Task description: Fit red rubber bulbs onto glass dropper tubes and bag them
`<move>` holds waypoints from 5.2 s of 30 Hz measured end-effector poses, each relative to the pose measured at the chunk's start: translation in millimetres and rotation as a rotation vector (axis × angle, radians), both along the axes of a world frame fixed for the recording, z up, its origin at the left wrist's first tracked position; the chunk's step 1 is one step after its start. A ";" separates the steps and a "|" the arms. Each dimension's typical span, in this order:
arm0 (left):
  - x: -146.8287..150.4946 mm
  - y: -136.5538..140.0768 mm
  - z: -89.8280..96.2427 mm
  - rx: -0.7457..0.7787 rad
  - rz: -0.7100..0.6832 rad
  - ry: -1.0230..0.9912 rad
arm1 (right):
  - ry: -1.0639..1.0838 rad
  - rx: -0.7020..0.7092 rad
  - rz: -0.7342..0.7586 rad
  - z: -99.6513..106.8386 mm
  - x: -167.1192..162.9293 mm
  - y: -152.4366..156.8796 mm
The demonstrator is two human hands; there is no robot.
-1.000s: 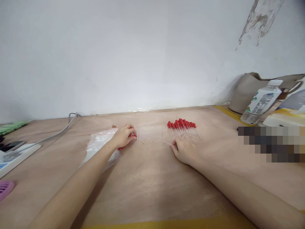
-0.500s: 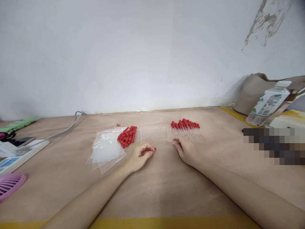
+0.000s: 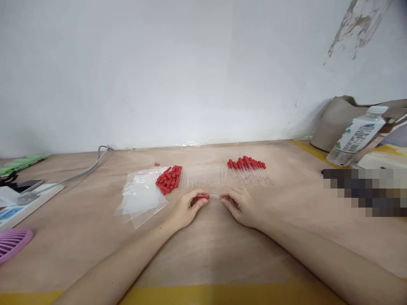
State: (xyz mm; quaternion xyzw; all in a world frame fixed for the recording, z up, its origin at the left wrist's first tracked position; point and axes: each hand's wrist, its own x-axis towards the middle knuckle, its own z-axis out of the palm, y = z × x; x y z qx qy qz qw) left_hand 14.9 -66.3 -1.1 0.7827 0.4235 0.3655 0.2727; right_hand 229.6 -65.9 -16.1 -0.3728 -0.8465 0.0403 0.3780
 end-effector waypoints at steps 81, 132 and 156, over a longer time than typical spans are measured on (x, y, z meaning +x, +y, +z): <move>3.3 -6.8 5.3 0.153 -0.107 0.131 | -0.156 0.162 0.205 -2.3 -3.2 10.4; -1.5 1.6 -1.1 0.249 -0.004 0.305 | -0.172 -0.441 -0.850 36.3 31.4 88.0; -0.5 1.5 0.1 0.251 -0.007 0.312 | -0.367 -0.540 -0.727 40.4 -20.6 96.0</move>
